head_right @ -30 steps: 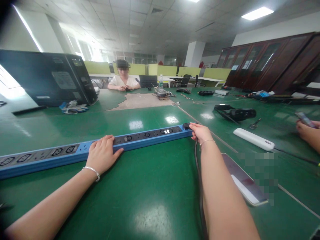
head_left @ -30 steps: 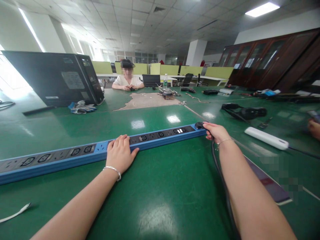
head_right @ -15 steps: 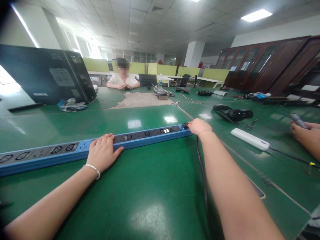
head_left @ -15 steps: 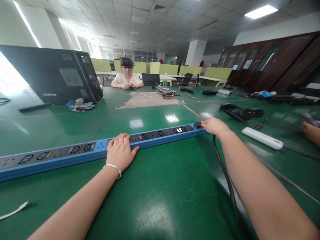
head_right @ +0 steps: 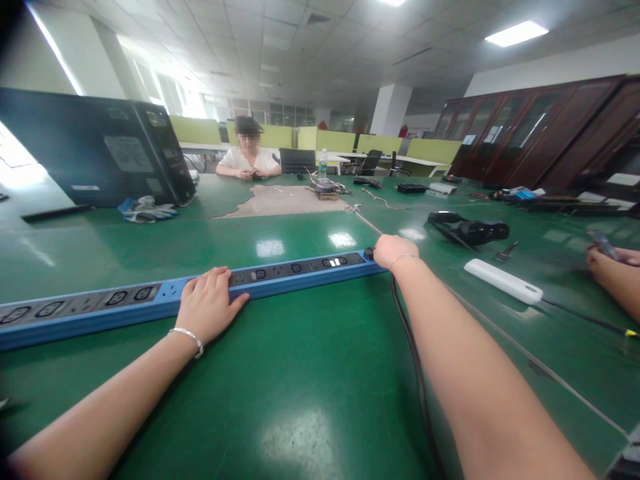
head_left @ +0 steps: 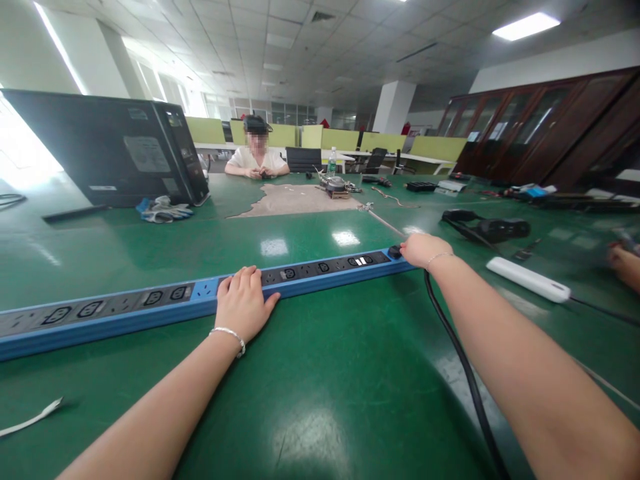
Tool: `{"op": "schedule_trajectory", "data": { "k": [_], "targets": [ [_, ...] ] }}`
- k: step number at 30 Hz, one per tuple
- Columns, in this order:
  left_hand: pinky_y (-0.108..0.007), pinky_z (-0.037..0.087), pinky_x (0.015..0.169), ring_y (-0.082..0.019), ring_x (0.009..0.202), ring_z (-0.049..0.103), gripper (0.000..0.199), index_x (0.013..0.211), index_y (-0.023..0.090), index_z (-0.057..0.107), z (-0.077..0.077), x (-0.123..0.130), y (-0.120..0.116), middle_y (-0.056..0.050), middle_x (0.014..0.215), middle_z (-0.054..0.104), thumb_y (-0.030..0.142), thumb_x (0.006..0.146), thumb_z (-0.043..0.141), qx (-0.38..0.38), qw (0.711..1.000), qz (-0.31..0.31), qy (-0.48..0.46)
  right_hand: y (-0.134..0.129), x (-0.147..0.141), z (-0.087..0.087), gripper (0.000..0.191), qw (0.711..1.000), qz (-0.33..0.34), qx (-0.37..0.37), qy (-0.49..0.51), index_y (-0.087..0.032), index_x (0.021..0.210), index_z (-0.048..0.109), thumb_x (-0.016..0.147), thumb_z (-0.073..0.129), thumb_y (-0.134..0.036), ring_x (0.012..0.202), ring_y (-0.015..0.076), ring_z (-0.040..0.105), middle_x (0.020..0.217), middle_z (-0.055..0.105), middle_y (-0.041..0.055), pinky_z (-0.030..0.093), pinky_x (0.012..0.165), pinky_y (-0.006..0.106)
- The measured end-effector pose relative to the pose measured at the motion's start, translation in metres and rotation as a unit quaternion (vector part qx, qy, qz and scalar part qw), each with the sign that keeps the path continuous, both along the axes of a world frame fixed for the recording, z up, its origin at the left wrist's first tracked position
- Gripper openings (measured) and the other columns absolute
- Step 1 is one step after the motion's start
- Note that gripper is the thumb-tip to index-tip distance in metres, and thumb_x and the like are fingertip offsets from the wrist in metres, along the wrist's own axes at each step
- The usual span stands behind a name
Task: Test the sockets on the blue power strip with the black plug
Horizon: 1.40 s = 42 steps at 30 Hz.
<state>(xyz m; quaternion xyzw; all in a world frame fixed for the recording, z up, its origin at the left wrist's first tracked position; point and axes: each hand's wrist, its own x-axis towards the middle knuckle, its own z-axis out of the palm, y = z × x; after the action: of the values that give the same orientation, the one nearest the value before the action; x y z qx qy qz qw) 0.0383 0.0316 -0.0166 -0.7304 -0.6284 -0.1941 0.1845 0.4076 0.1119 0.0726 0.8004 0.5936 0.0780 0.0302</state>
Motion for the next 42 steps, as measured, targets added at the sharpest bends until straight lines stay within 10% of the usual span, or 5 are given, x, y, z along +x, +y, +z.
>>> {"op": "schedule_trajectory", "data": {
  "k": [42],
  "targets": [
    [-0.045,0.029,0.099,-0.03,0.12,0.044,0.054,0.12,0.01,0.047,0.0,-0.001,-0.001,-0.018,0.127,0.051,0.047,0.08,0.042,-0.003,1.0,-0.007,-0.012,-0.026,-0.006,-0.014,0.042,0.999,-0.009,0.033,0.04,-0.026,0.119,0.059,0.086,0.036,-0.039,0.096,0.0266,0.062,0.107,0.065,0.0132,0.047,0.081,0.038]
  ]
}}
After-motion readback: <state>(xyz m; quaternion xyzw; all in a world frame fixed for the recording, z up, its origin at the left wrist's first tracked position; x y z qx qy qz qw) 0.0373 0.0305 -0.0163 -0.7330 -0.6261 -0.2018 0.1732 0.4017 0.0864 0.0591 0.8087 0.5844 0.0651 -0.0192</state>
